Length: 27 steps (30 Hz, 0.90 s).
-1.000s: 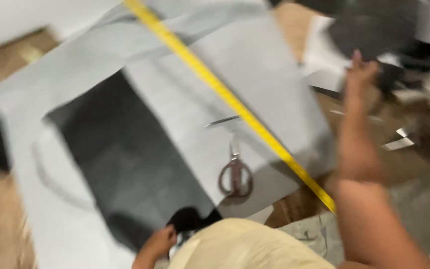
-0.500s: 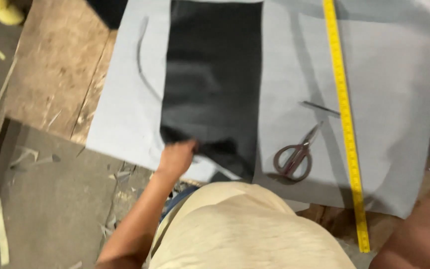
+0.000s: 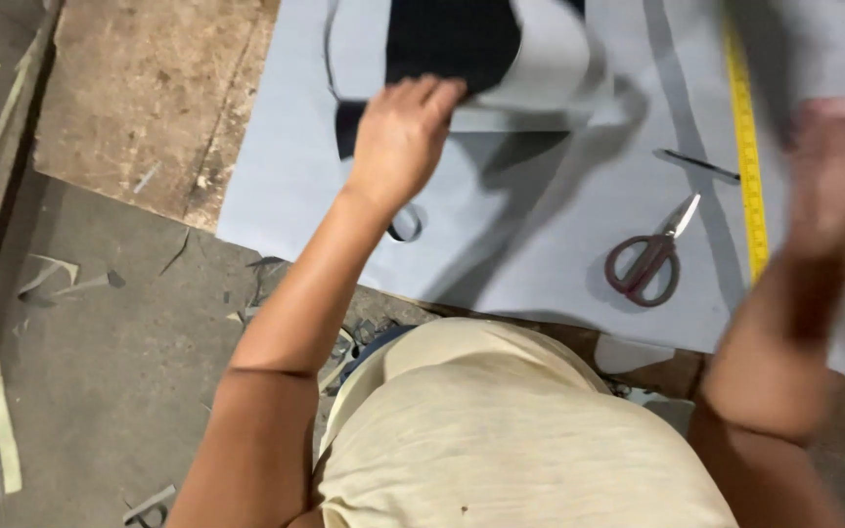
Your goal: Measuring, marking, and cutting black upholstery material using a ruler, scissors, and a template.
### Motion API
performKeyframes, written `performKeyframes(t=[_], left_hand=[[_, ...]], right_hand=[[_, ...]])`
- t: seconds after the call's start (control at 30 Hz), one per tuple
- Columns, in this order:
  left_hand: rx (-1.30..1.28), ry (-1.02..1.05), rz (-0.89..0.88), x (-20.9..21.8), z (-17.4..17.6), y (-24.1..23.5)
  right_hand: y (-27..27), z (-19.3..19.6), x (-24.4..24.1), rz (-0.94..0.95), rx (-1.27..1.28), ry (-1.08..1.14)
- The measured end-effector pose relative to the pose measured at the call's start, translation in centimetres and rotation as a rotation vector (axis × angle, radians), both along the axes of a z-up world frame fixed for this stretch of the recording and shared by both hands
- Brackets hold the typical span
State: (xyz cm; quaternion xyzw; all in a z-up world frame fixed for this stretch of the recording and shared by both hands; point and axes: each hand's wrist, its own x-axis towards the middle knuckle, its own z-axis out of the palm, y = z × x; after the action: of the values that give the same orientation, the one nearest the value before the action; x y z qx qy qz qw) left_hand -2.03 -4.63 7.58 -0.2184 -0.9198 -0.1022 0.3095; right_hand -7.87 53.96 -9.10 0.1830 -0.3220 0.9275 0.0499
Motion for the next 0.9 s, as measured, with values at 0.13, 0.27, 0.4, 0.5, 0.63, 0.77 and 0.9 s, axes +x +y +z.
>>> performKeyframes(t=[0.13,0.27,0.4,0.5,0.63,0.77,0.9], left_hand=[[0.13,-0.187,-0.208,2.6,-3.3,-3.3],[0.079,-0.235,-0.189,5.6,-8.9,-3.6],[0.078,-0.284,-0.265,9.7,-8.9,-3.4],[0.025,-0.302,-0.328,11.3,-9.9,-5.0],[0.022,-0.446,-0.402,12.8,-12.7,-8.1],[-0.028,-0.572,-0.456,13.5,-13.3,-10.0],[-0.047,-0.89,-0.536,15.4,-16.3,-10.5]], right_hand=[[-7.9,-6.9,-1.4,-0.442,2.313,0.456],[-31.7,-2.5,11.6,0.288,1.914,-0.584],[-43.2,-1.2,14.5,0.557,2.247,-0.056],[-44.8,-3.7,16.3,0.66,2.319,-0.058],[-45.8,-7.1,20.6,0.83,2.39,-0.094],[-40.9,-14.8,27.2,0.998,2.455,-0.158],[-25.9,-24.9,39.8,1.008,2.692,0.156]])
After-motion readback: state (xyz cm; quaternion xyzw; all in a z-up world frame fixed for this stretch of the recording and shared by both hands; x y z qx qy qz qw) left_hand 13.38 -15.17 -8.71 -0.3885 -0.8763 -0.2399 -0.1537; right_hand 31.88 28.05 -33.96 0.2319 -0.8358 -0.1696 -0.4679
